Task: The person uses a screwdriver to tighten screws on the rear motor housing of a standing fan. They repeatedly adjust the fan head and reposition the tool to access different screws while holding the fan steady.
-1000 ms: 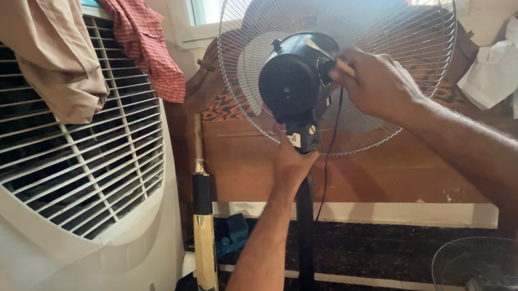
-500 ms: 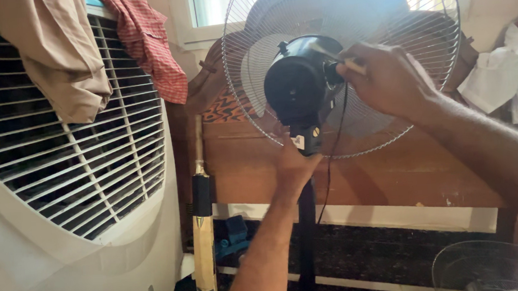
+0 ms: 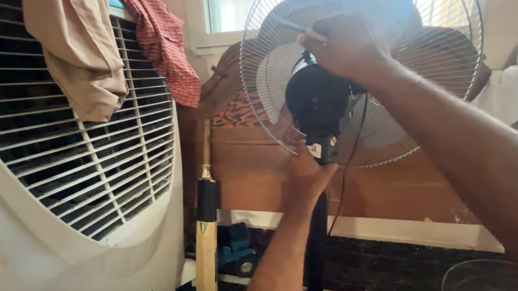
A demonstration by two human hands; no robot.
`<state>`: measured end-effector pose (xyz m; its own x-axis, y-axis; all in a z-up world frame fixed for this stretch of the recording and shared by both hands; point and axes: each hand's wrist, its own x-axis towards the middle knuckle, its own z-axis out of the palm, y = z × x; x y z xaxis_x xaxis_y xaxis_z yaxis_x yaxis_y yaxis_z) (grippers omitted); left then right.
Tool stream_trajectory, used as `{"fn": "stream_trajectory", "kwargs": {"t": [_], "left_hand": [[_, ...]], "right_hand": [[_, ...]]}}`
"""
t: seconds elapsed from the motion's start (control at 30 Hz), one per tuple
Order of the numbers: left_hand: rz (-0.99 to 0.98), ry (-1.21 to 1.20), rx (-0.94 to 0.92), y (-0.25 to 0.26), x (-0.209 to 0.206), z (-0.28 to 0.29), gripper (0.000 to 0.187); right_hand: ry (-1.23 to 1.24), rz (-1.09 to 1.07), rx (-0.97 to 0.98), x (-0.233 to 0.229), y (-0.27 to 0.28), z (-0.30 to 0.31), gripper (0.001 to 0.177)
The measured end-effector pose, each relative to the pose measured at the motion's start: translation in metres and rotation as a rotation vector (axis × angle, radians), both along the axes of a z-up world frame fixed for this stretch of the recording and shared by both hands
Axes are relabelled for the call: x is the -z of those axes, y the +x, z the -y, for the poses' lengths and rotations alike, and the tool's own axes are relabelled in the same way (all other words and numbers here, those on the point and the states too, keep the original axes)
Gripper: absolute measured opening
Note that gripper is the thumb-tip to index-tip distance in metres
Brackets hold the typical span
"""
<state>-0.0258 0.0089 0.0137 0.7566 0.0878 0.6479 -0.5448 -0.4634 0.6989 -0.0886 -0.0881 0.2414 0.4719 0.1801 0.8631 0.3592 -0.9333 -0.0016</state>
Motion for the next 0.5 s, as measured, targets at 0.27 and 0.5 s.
{"fn": "stream_trajectory", "kwargs": {"t": [0.27,0.5], "left_hand": [[0.023,-0.019,-0.025,0.006,0.002,0.004,0.068],[-0.036,-0.045,-0.010,0.007,0.002,0.005,0.067]], "right_hand": [[-0.134,-0.075,0.142,-0.005,0.019,-0.004,0.067],[-0.041,-0.020,0.052,0.008,0.006,0.003,0.052]]}}
